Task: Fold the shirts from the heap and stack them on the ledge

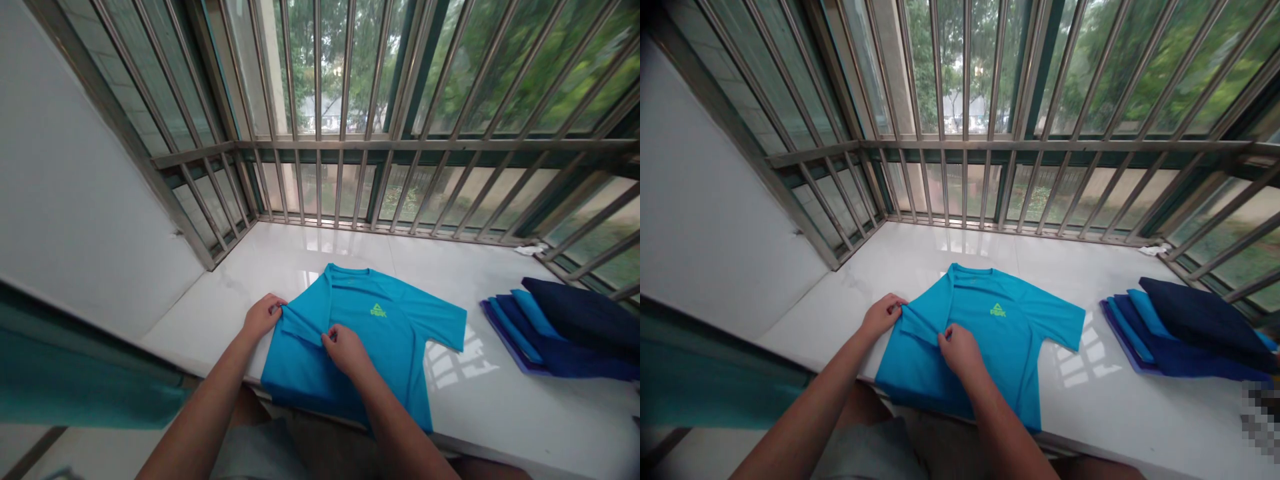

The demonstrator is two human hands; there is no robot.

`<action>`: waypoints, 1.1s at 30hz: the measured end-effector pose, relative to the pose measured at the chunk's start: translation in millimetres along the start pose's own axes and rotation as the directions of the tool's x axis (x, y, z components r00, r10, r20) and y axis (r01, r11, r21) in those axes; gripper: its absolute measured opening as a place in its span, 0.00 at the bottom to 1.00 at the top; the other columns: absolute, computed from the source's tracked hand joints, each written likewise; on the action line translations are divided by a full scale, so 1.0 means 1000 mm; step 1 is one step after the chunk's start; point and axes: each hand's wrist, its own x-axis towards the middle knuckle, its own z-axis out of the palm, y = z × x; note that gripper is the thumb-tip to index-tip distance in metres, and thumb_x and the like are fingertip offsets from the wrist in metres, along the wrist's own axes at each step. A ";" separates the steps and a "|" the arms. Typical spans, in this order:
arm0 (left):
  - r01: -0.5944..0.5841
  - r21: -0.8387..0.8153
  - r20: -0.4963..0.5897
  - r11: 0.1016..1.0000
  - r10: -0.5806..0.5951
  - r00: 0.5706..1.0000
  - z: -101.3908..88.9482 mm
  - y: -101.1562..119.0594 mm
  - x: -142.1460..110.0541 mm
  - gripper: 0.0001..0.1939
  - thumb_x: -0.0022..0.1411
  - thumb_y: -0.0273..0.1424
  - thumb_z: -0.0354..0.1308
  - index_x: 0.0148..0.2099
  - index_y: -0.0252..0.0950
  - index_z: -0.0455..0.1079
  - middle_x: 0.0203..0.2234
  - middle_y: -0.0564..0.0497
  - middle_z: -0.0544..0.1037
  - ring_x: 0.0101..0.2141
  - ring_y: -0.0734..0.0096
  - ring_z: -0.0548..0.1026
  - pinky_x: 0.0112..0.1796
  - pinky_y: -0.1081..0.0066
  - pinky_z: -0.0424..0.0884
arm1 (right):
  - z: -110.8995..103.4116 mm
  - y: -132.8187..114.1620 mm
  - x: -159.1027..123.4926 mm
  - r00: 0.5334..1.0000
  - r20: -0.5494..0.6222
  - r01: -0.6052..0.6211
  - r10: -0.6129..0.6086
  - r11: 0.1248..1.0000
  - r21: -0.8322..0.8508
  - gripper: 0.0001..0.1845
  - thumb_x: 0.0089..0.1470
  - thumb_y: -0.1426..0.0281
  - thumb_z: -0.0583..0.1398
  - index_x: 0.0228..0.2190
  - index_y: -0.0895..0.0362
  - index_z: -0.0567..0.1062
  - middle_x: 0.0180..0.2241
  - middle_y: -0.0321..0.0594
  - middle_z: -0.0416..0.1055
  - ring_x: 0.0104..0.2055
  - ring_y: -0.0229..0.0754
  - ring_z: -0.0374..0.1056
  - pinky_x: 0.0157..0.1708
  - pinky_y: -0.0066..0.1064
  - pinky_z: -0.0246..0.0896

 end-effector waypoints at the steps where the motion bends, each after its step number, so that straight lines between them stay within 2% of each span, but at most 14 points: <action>1: 0.002 -0.005 -0.001 1.000 -0.002 1.000 0.000 0.001 0.000 0.16 0.65 0.30 0.57 0.50 0.44 0.84 0.41 0.50 0.79 0.34 0.67 0.74 0.38 0.67 0.71 | -0.001 0.000 0.002 1.000 -0.009 -0.004 0.004 1.000 -0.026 0.11 0.68 0.63 0.62 0.37 0.54 0.81 0.37 0.42 0.84 0.42 0.44 0.79 0.35 0.29 0.58; 4: 0.019 -0.014 -0.001 1.000 -0.019 1.000 -0.001 0.004 -0.001 0.16 0.64 0.30 0.58 0.48 0.44 0.84 0.41 0.51 0.80 0.32 0.68 0.74 0.37 0.67 0.71 | -0.005 0.003 0.005 0.999 -0.027 -0.026 0.024 0.994 -0.105 0.12 0.69 0.64 0.61 0.37 0.55 0.82 0.41 0.47 0.84 0.45 0.49 0.79 0.37 0.31 0.59; 7: 0.032 -0.035 -0.004 0.999 -0.032 0.999 -0.001 0.006 -0.001 0.17 0.63 0.28 0.57 0.47 0.44 0.85 0.42 0.51 0.80 0.33 0.68 0.75 0.37 0.67 0.71 | -0.010 0.006 0.007 0.999 -0.027 -0.031 0.027 0.986 -0.164 0.13 0.69 0.63 0.61 0.36 0.56 0.82 0.41 0.49 0.84 0.44 0.51 0.79 0.38 0.33 0.61; 11: 0.030 -0.030 -0.008 0.999 -0.030 1.000 -0.002 0.008 -0.002 0.15 0.68 0.32 0.55 0.46 0.44 0.85 0.43 0.50 0.81 0.35 0.67 0.77 0.39 0.67 0.71 | -0.023 0.001 0.022 0.996 -0.081 -0.043 0.027 0.977 -0.209 0.16 0.71 0.58 0.59 0.42 0.57 0.81 0.43 0.51 0.83 0.45 0.52 0.79 0.41 0.34 0.64; 15: 0.010 0.023 -0.006 1.000 -0.010 1.000 -0.003 0.013 -0.002 0.15 0.71 0.43 0.58 0.43 0.43 0.84 0.41 0.49 0.81 0.36 0.65 0.76 0.38 0.67 0.71 | -0.044 -0.019 0.071 0.984 -0.177 -0.066 0.026 0.972 -0.225 0.22 0.75 0.56 0.54 0.52 0.60 0.77 0.49 0.57 0.81 0.51 0.54 0.78 0.46 0.37 0.66; 20: -0.012 0.007 -0.022 1.000 0.012 1.000 -0.003 0.015 -0.002 0.12 0.67 0.41 0.63 0.44 0.42 0.82 0.40 0.49 0.81 0.35 0.66 0.76 0.38 0.67 0.71 | -0.054 -0.049 0.149 0.977 -0.214 -0.068 0.018 0.971 -0.231 0.28 0.75 0.53 0.53 0.58 0.64 0.74 0.57 0.63 0.76 0.59 0.56 0.75 0.53 0.39 0.67; 23: -0.024 -0.009 -0.036 1.000 0.024 0.999 -0.001 0.013 -0.002 0.10 0.63 0.39 0.65 0.43 0.42 0.82 0.38 0.50 0.80 0.35 0.67 0.76 0.38 0.68 0.71 | -0.048 -0.056 0.184 0.984 -0.179 -0.065 0.021 0.968 -0.242 0.24 0.74 0.56 0.57 0.56 0.62 0.77 0.56 0.59 0.77 0.59 0.53 0.75 0.56 0.41 0.68; 27: -0.029 -0.027 -0.047 0.999 0.027 0.998 0.001 0.009 -0.002 0.08 0.62 0.39 0.68 0.41 0.42 0.81 0.38 0.52 0.80 0.34 0.68 0.75 0.37 0.69 0.70 | -0.040 -0.049 0.211 0.987 -0.160 -0.051 0.008 0.963 -0.266 0.21 0.70 0.57 0.64 0.56 0.57 0.77 0.56 0.47 0.76 0.55 0.49 0.75 0.56 0.48 0.74; 29: -0.034 -0.028 -0.050 0.999 0.032 0.998 0.001 0.008 -0.001 0.08 0.62 0.39 0.68 0.39 0.42 0.80 0.37 0.52 0.80 0.33 0.69 0.75 0.36 0.69 0.70 | -0.038 -0.042 0.218 0.985 -0.170 -0.041 -0.008 0.959 -0.282 0.20 0.72 0.57 0.61 0.56 0.57 0.76 0.56 0.48 0.76 0.55 0.49 0.75 0.56 0.47 0.73; 33: -0.011 -0.047 -0.050 0.999 0.009 0.999 0.000 0.012 -0.002 0.07 0.63 0.38 0.67 0.37 0.41 0.81 0.36 0.52 0.80 0.32 0.70 0.74 0.35 0.69 0.68 | -0.040 -0.033 0.226 0.981 -0.184 0.001 -0.063 0.947 -0.320 0.19 0.76 0.59 0.54 0.56 0.59 0.74 0.56 0.56 0.77 0.59 0.51 0.74 0.57 0.37 0.66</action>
